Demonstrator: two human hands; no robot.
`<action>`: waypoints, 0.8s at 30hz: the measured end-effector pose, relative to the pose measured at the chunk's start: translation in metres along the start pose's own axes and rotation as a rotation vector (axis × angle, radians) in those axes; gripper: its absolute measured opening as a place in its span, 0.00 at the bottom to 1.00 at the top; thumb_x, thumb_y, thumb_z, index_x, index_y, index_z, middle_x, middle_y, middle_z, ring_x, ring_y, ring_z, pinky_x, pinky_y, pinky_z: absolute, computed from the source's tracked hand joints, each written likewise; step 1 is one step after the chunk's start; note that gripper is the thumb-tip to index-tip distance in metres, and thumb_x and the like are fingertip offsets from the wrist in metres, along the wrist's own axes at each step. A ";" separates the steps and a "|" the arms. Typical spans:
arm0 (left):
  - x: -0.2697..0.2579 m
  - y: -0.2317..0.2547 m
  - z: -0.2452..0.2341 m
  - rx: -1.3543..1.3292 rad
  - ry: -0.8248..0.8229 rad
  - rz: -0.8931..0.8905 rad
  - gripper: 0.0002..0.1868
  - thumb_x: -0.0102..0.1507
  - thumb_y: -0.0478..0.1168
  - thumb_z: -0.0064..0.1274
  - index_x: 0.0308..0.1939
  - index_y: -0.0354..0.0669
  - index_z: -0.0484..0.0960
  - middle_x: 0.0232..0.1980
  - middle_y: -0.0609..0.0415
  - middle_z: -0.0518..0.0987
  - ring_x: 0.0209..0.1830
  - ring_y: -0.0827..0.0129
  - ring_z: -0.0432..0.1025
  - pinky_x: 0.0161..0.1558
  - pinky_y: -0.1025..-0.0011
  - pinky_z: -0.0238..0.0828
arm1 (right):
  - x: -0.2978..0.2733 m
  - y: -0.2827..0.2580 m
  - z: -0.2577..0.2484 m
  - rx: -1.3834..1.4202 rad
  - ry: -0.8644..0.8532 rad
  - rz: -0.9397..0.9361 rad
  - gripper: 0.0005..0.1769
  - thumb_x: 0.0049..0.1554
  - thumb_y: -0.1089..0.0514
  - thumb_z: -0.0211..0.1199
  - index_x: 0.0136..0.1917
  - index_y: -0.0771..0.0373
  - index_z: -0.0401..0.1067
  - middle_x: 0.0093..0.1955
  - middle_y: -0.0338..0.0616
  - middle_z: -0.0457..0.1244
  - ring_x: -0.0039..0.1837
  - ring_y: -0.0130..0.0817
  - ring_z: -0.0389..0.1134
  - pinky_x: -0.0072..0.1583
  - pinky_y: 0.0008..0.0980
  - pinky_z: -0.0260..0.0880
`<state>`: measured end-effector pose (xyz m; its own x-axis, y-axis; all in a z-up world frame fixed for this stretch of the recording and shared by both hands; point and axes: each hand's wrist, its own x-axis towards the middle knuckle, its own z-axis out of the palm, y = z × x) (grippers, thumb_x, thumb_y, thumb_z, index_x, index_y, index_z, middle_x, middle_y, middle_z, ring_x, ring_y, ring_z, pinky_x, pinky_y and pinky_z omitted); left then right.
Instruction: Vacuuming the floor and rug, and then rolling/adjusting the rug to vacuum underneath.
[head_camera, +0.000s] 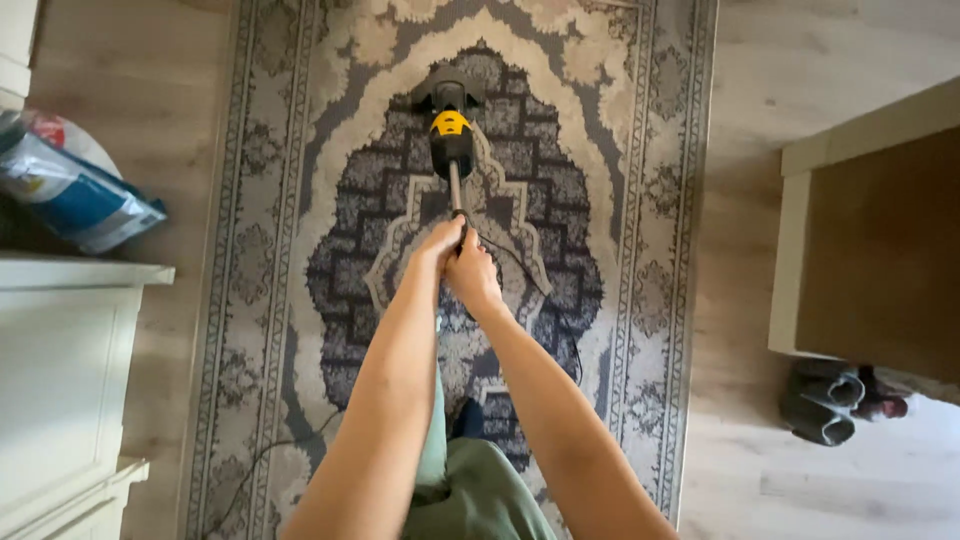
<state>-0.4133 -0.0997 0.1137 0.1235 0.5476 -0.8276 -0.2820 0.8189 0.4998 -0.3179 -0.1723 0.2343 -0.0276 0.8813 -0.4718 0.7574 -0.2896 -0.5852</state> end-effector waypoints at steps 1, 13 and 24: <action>0.003 0.008 0.003 -0.011 0.001 -0.005 0.25 0.71 0.56 0.39 0.39 0.36 0.77 0.33 0.45 0.80 0.30 0.54 0.75 0.36 0.53 0.73 | 0.012 -0.003 -0.002 -0.002 -0.010 0.027 0.26 0.62 0.47 0.52 0.68 0.60 0.54 0.57 0.70 0.65 0.57 0.71 0.68 0.57 0.62 0.69; 0.220 0.177 -0.025 -0.005 -0.043 0.063 0.26 0.72 0.54 0.38 0.40 0.29 0.73 0.32 0.39 0.77 0.26 0.49 0.76 0.30 0.51 0.76 | 0.247 -0.103 -0.031 0.068 -0.002 0.104 0.24 0.63 0.47 0.49 0.68 0.55 0.53 0.58 0.67 0.65 0.56 0.72 0.67 0.56 0.65 0.68; 0.256 0.337 -0.025 -0.061 -0.176 0.030 0.21 0.67 0.52 0.56 0.36 0.36 0.74 0.30 0.43 0.77 0.28 0.54 0.74 0.31 0.55 0.72 | 0.417 -0.142 -0.036 0.076 0.071 0.020 0.30 0.61 0.52 0.53 0.73 0.57 0.50 0.55 0.71 0.65 0.56 0.72 0.68 0.56 0.62 0.69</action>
<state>-0.5005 0.3126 0.0639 0.2771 0.5973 -0.7526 -0.3444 0.7930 0.5026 -0.4132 0.2499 0.1445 0.0353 0.8984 -0.4378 0.7055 -0.3327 -0.6258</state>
